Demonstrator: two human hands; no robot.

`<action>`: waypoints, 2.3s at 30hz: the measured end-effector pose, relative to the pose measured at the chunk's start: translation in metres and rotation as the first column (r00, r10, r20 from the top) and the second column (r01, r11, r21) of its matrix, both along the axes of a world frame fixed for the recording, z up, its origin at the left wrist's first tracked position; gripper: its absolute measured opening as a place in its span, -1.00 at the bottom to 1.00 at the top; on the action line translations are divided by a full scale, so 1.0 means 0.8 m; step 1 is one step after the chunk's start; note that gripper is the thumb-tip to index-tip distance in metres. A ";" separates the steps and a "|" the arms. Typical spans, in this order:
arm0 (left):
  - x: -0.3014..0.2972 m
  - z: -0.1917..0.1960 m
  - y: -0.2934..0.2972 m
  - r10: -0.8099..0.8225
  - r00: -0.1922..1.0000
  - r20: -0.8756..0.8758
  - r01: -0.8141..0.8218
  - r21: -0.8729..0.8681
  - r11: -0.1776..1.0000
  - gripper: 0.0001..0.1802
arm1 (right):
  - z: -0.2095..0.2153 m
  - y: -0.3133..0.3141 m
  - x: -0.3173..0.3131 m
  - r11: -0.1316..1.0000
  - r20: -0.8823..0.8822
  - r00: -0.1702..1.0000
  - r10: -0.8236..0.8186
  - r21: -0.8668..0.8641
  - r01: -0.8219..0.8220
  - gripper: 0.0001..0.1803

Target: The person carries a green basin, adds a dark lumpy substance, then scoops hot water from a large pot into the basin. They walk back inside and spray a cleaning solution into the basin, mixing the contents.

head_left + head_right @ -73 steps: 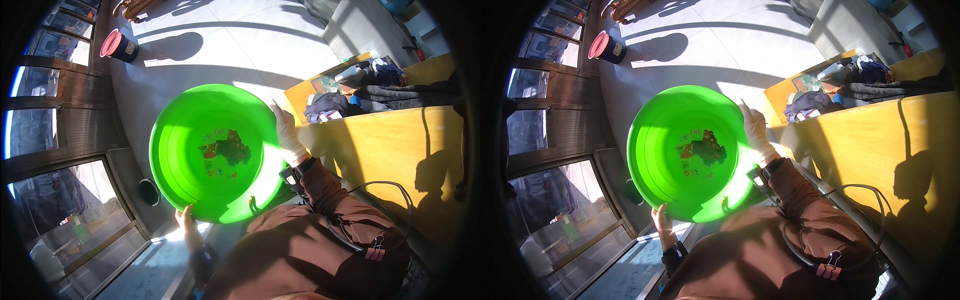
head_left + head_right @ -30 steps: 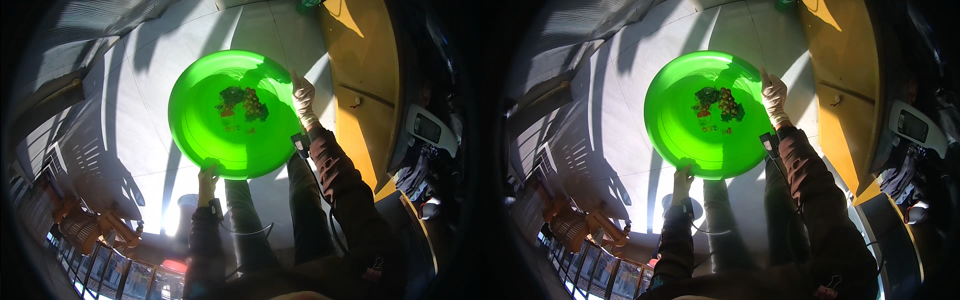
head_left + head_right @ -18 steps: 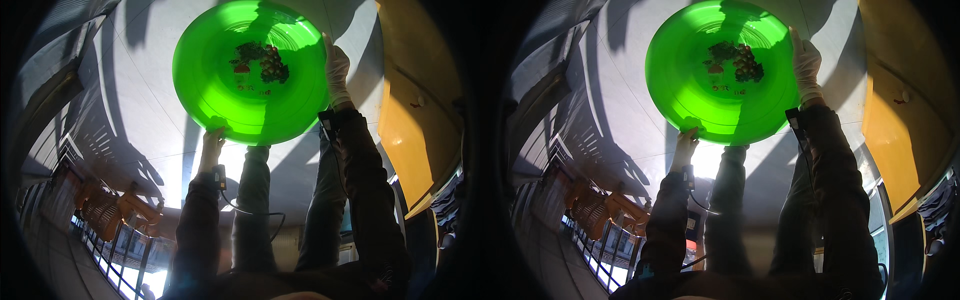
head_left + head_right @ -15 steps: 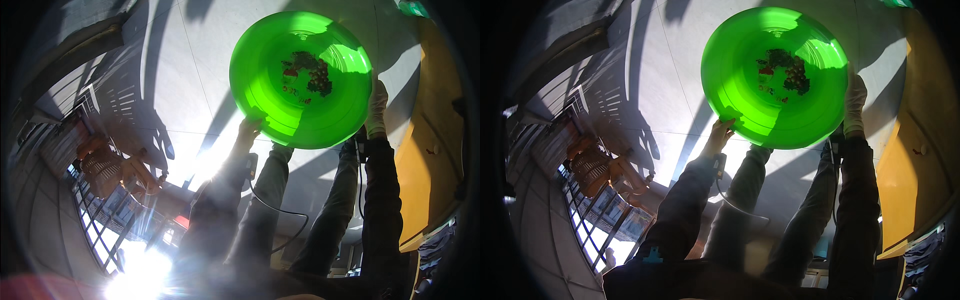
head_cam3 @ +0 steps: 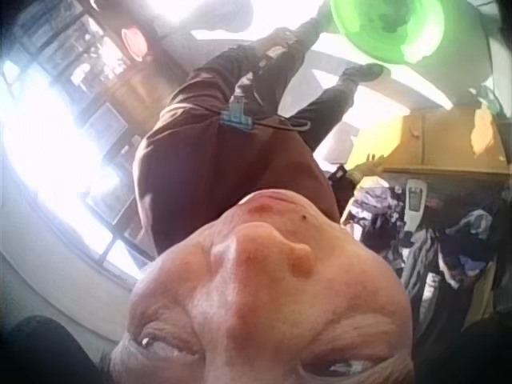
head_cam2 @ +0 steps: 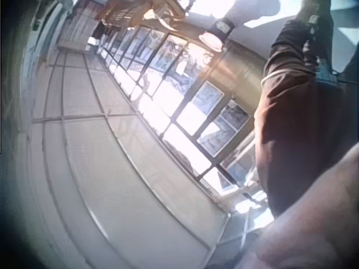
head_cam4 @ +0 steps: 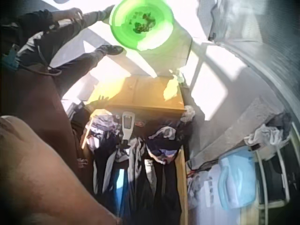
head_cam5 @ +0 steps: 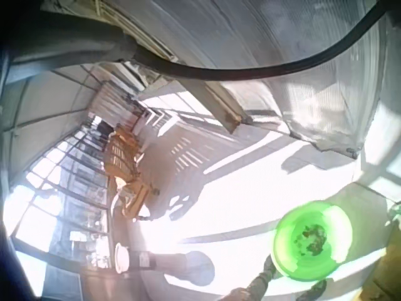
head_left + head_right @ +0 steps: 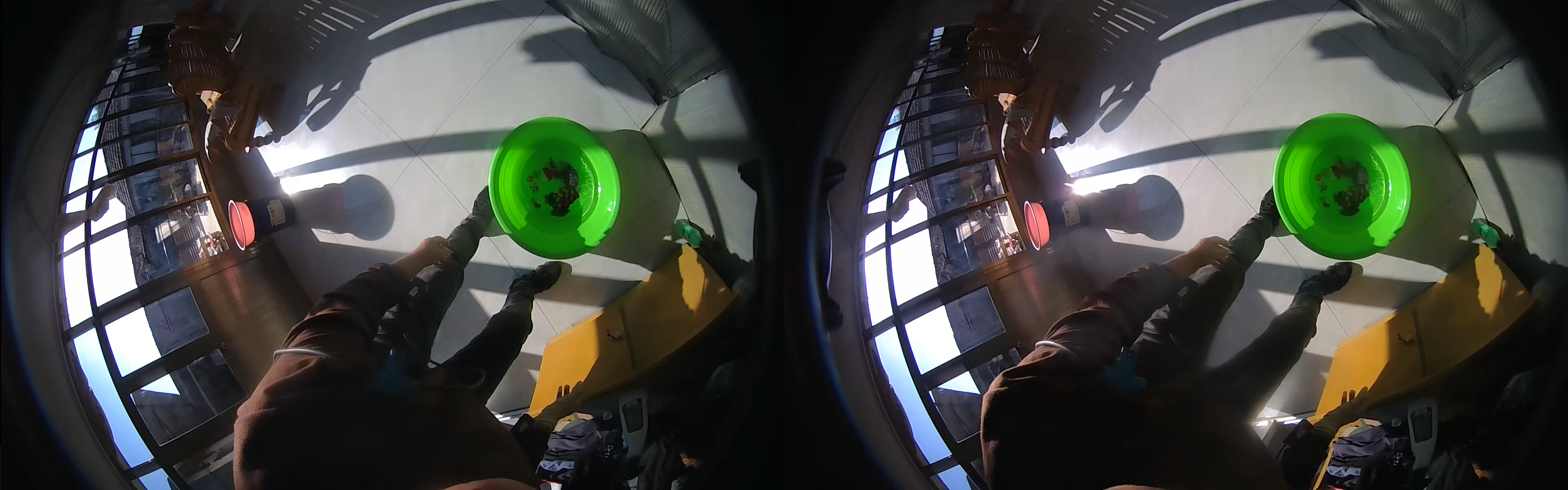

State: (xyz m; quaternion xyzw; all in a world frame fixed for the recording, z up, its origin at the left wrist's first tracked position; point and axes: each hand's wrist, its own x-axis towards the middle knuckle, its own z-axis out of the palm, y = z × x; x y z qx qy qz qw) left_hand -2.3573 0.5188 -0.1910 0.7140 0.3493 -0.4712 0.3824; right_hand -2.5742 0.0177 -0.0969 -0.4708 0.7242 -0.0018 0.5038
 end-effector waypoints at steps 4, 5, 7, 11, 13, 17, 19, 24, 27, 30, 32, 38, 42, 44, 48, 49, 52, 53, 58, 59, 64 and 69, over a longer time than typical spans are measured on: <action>-0.063 0.096 0.016 0.198 0.980 -0.015 -0.198 -0.041 0.979 -0.56 | 0.060 -0.051 -0.033 0.999 -0.060 0.998 -0.007 -0.036 0.004 -0.66; -0.078 0.120 0.017 0.266 0.964 0.024 -0.265 -0.055 0.963 -0.53 | 0.067 -0.060 -0.040 0.995 -0.085 0.996 0.014 -0.098 -0.022 -0.66; -0.111 0.160 0.019 0.344 0.937 0.053 -0.344 -0.017 0.939 -0.51 | 0.084 -0.075 -0.059 1.000 -0.111 0.994 -0.007 -0.024 0.004 -0.67; -0.176 0.212 0.036 0.427 0.902 0.071 -0.425 -0.041 0.904 -0.54 | 0.114 -0.100 -0.079 0.960 -0.149 0.980 0.133 0.267 -0.089 -0.58; -0.207 0.226 0.053 0.463 0.885 0.043 -0.462 -0.045 0.886 -0.54 | 0.122 -0.099 -0.077 0.955 -0.129 0.977 0.172 0.263 -0.133 -0.58; -0.265 0.237 0.106 0.573 0.820 -0.006 -0.570 -0.097 0.816 -0.55 | 0.130 -0.072 -0.053 0.945 -0.052 0.968 0.245 0.234 -0.227 -0.57; -0.303 0.240 0.140 0.606 0.793 0.065 -0.599 -0.097 0.795 -0.55 | 0.132 -0.046 -0.035 0.930 -0.012 0.953 0.303 0.223 -0.292 -0.56; -0.425 0.249 0.220 0.815 0.547 0.194 -0.801 -0.164 0.576 -0.54 | 0.131 0.052 0.034 0.848 0.160 0.880 0.448 0.234 -0.475 -0.55; -0.505 0.252 0.248 0.890 0.367 0.272 -0.891 -0.171 0.420 -0.61 | 0.133 0.125 0.082 0.753 0.281 0.793 0.541 0.259 -0.605 -0.55; -0.568 0.250 0.251 0.941 0.163 0.295 -0.970 -0.124 0.207 -0.72 | 0.155 0.194 0.127 0.640 0.398 0.686 0.609 0.266 -0.721 -0.54; -0.600 0.246 0.241 0.963 0.072 0.261 -0.987 -0.118 0.105 -0.72 | 0.180 0.229 0.167 0.510 0.438 0.590 0.678 0.297 -0.807 -0.49; -0.651 0.228 0.155 0.962 -0.215 0.167 -0.960 -0.217 -0.177 -0.68 | 0.208 0.290 0.214 0.258 0.491 0.429 0.758 0.379 -0.889 -0.44; -0.685 0.210 0.079 0.904 -0.424 0.058 -0.884 -0.243 -0.399 -0.68 | 0.201 0.308 0.242 0.182 0.416 0.393 0.820 0.461 -0.868 -0.55; -0.709 0.201 0.034 0.857 -0.512 0.056 -0.841 -0.236 -0.487 -0.76 | 0.199 0.303 0.255 0.160 0.367 0.355 0.860 0.466 -0.870 -0.58; -0.754 0.197 -0.053 0.803 -0.591 0.071 -0.804 -0.130 -0.581 -0.75 | 0.201 0.288 0.269 0.132 0.286 0.293 0.912 0.473 -0.871 -0.64; -0.761 0.198 -0.074 0.798 -0.599 0.059 -0.797 -0.138 -0.588 -0.75 | 0.201 0.285 0.268 0.134 0.279 0.293 0.915 0.476 -0.869 -0.65; -0.782 0.200 -0.138 0.773 -0.628 0.089 -0.778 -0.102 -0.620 -0.83 | 0.207 0.270 0.259 0.131 0.262 0.287 0.922 0.485 -0.865 -0.69; -0.792 0.201 -0.160 0.756 -0.650 0.078 -0.759 -0.111 -0.642 -0.83 | 0.209 0.263 0.254 0.132 0.258 0.288 0.922 0.490 -0.862 -0.70; -0.838 0.199 -0.204 0.712 -0.701 -0.030 -0.682 -0.262 -0.683 -0.93 | 0.226 0.197 0.200 0.226 0.316 0.418 0.852 0.499 -0.837 -0.77; -0.847 0.200 -0.198 0.734 -0.670 -0.110 -0.687 -0.282 -0.669 -0.93 | 0.228 0.181 0.181 0.216 0.328 0.381 0.864 0.443 -0.870 -0.78; -0.859 0.212 -0.114 0.973 -0.225 0.049 -0.926 -0.321 -0.198 -0.69 | 0.235 0.130 0.105 0.521 0.394 0.544 0.741 0.175 -0.836 -0.82; -0.838 0.200 0.030 0.989 -0.146 -0.011 -0.965 -0.220 -0.145 -0.66 | 0.230 0.073 0.010 0.680 0.410 0.680 0.608 0.173 -0.712 -0.70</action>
